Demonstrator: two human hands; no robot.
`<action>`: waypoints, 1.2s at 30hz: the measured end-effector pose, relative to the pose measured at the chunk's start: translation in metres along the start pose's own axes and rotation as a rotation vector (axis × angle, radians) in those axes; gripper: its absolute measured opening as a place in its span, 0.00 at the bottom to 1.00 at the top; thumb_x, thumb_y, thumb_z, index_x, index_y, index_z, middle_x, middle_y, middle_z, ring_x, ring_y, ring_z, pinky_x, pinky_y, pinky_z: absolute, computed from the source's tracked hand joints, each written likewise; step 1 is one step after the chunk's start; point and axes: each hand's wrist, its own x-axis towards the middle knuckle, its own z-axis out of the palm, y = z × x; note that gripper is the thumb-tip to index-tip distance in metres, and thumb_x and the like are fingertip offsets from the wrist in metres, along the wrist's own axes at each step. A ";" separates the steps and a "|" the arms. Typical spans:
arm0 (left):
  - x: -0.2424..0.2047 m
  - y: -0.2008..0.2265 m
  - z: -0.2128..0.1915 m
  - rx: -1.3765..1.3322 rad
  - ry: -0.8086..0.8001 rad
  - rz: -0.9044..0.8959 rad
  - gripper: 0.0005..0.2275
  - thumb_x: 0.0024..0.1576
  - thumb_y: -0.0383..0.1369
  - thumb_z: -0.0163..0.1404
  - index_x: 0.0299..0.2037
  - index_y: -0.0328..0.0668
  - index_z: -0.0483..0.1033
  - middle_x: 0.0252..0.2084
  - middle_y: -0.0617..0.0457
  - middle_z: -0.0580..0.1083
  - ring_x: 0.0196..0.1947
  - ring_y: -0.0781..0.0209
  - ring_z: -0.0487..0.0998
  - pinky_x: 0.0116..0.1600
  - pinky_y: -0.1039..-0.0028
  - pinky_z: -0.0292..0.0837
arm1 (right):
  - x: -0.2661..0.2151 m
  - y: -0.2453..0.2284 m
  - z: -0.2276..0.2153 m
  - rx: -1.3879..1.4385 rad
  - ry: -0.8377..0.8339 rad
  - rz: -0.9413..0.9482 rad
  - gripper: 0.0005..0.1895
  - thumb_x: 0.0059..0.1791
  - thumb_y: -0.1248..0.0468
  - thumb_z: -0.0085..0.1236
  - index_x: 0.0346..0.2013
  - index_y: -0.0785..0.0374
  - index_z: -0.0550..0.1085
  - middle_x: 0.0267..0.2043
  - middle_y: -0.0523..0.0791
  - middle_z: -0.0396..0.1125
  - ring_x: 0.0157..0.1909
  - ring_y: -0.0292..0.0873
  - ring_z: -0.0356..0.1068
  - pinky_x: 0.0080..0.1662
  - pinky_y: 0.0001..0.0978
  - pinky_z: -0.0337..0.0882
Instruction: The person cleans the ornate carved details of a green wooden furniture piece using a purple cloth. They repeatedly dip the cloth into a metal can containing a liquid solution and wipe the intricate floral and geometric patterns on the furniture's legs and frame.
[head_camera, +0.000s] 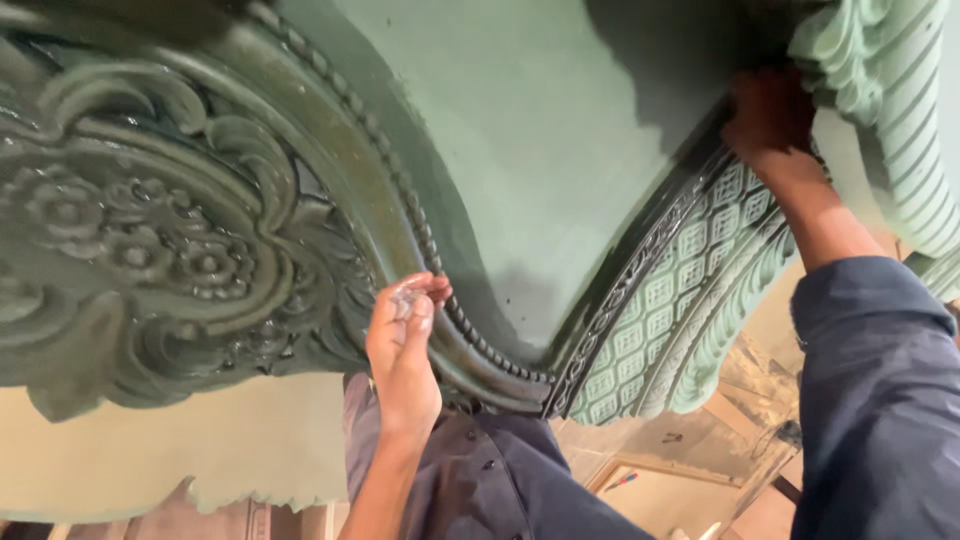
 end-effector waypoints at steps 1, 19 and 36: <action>-0.004 -0.002 0.000 0.003 0.019 0.018 0.12 0.65 0.28 0.46 0.55 0.29 0.71 0.50 0.42 0.76 0.52 0.55 0.77 0.64 0.65 0.69 | -0.017 -0.011 0.000 -0.026 -0.020 -0.040 0.18 0.42 0.65 0.64 0.45 0.65 0.75 0.50 0.59 0.69 0.54 0.65 0.68 0.50 0.61 0.70; -0.112 -0.027 -0.004 0.045 0.041 0.263 0.13 0.67 0.32 0.48 0.56 0.29 0.70 0.51 0.43 0.76 0.52 0.57 0.76 0.63 0.66 0.71 | -0.317 -0.231 0.041 0.497 -0.332 -0.249 0.15 0.36 0.62 0.62 0.36 0.59 0.76 0.35 0.48 0.71 0.47 0.54 0.70 0.42 0.51 0.72; -0.172 -0.028 -0.007 0.060 0.021 0.363 0.12 0.68 0.30 0.46 0.57 0.29 0.69 0.52 0.43 0.75 0.52 0.57 0.76 0.62 0.68 0.70 | -0.273 -0.201 0.029 0.804 -0.278 -0.333 0.21 0.38 0.66 0.59 0.45 0.60 0.78 0.43 0.53 0.76 0.47 0.55 0.76 0.51 0.43 0.75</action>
